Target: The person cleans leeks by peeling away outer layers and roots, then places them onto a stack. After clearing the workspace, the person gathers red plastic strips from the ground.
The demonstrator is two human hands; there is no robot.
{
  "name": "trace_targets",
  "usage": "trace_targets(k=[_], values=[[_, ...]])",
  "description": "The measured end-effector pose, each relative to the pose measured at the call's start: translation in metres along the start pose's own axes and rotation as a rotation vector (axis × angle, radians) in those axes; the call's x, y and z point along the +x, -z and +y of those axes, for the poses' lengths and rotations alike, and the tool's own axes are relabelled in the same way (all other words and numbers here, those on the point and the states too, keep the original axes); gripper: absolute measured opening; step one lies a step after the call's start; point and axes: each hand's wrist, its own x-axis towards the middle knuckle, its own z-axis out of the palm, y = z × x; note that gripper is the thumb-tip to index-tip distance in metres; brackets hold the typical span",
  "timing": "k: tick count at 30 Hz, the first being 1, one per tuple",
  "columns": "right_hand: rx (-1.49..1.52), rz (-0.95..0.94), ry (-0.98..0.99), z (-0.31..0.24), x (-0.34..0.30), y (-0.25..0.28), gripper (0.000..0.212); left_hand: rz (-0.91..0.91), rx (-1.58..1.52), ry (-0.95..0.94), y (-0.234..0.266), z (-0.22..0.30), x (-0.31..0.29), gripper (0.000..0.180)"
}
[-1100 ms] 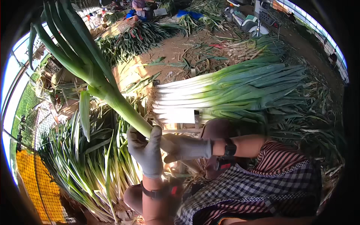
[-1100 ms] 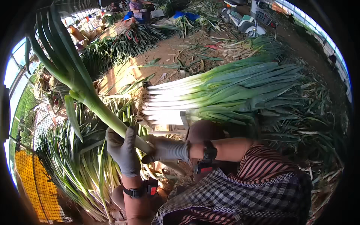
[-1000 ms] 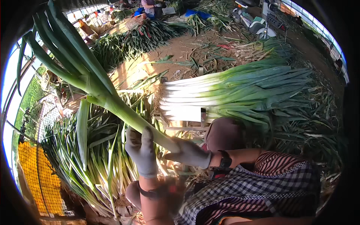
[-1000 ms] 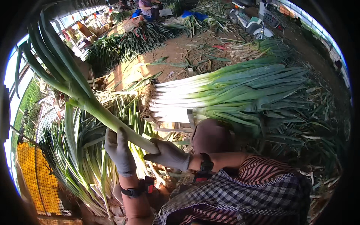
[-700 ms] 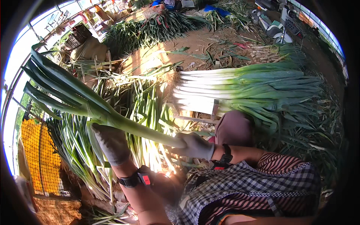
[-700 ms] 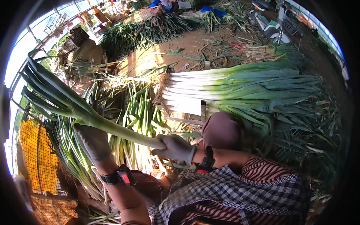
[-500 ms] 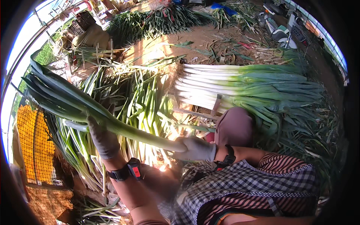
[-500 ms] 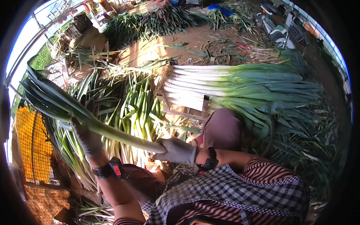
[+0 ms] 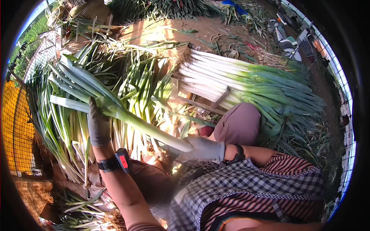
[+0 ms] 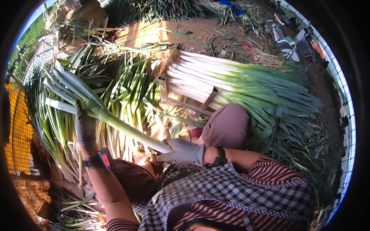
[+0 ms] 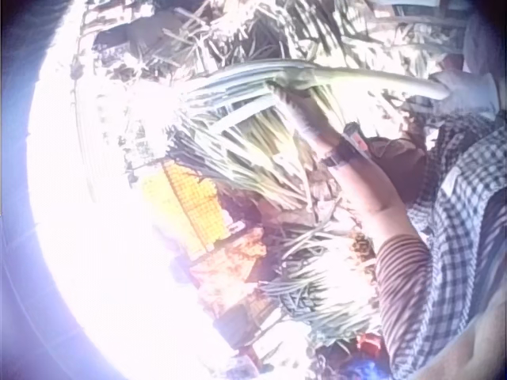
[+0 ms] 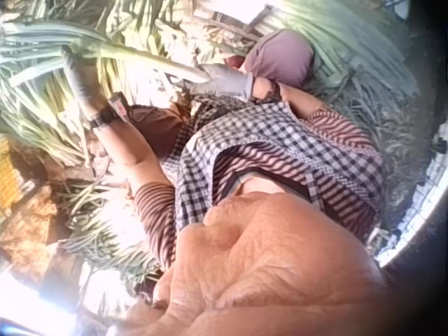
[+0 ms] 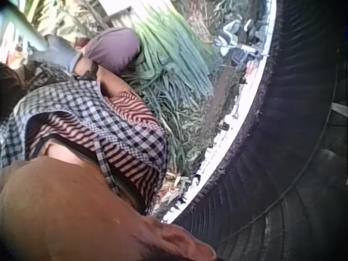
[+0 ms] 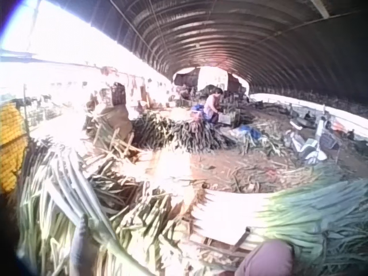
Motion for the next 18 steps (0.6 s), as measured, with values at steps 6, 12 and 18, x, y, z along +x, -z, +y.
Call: trace_targets(k=[6, 12, 18], values=[[0.197, -0.236, -0.17, -0.027, 0.004, 0.017, 0.048, 0.128, -0.539, 0.363, 0.019, 0.0, -0.001, 0.051], [0.356, -0.36, -0.183, -0.026, 0.004, 0.015, 0.047, 0.106, -0.664, 0.442, 0.023, 0.028, -0.003, 0.058], [-0.404, 0.197, 0.043, -0.022, 0.007, 0.001, 0.048, 0.185, -0.945, 0.396, -0.003, 0.019, -0.005, 0.052]])
